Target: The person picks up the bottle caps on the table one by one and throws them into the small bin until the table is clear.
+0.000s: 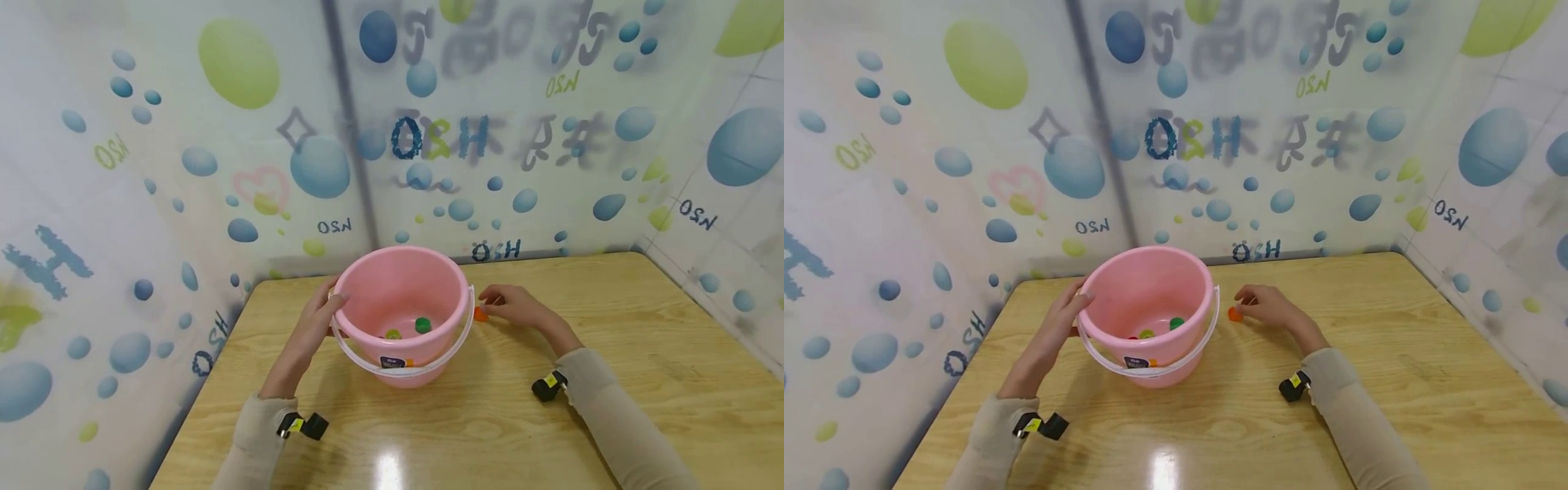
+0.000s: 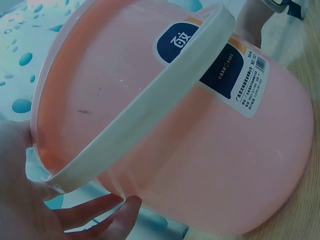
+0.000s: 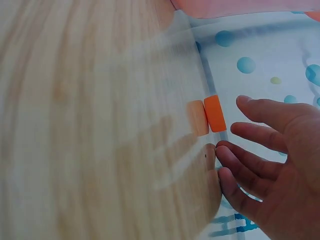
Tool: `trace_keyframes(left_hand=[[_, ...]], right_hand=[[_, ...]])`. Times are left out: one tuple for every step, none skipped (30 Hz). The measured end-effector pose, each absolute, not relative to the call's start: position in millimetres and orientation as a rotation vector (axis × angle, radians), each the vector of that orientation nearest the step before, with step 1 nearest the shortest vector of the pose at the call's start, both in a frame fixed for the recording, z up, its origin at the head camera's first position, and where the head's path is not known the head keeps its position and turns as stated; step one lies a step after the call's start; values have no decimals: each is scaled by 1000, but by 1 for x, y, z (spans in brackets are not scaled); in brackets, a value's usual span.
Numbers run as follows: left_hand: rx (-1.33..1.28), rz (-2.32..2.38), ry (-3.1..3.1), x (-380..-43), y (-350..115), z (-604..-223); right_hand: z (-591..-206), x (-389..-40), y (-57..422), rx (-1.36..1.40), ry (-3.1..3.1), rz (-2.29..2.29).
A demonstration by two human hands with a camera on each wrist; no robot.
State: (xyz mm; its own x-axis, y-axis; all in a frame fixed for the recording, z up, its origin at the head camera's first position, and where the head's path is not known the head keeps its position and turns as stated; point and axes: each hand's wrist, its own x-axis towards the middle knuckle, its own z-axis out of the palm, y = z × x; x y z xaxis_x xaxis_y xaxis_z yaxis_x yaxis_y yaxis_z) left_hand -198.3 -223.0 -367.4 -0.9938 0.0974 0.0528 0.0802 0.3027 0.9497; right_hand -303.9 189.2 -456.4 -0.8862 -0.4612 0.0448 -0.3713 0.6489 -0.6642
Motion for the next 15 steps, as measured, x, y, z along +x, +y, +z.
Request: trace_keyframes(left_hand=[[175,1839,2524,-198,-223,-367],[176,1841,2524,-199,-223,-367],[177,1842,2524,-199,-223,-367],[175,1844,2523,-199,-223,-367],[174,1845,2524,-199,-223,-367],[170,1846,2524,-198,-223,-367],[167,1844,2525,-198,-223,-367],[162,1845,2523,-198,-223,-367],[160,1843,2524,-198,-223,-367],[157,1842,2526,-198,-223,-367],[159,1837,2528,-198,-223,-367],[159,1833,2529,-198,-223,-367],[160,1830,2531,-198,-223,-367],[159,1831,2532,-198,-223,-367],[162,1832,2533,-199,-223,-367]], right_hand=[[-456,-303,189,-692,2730,-1063],[-455,-303,188,-692,2724,-1070],[-455,-303,188,-684,2719,-1076],[-455,-303,188,-677,2714,-1084],[-456,-303,187,-671,2708,-1092],[-456,-303,187,-667,2702,-1097],[-457,-304,186,-662,2697,-1102],[-458,-304,186,-668,2696,-1103],[-458,-304,185,-675,2693,-1103],[-459,-305,185,-691,2692,-1100],[-459,-305,184,-704,2692,-1097],[-459,-305,184,-714,2694,-1090],[-459,-306,184,-723,2697,-1088],[-459,-306,185,-736,2701,-1078],[-459,-306,185,-739,2702,-1075]])
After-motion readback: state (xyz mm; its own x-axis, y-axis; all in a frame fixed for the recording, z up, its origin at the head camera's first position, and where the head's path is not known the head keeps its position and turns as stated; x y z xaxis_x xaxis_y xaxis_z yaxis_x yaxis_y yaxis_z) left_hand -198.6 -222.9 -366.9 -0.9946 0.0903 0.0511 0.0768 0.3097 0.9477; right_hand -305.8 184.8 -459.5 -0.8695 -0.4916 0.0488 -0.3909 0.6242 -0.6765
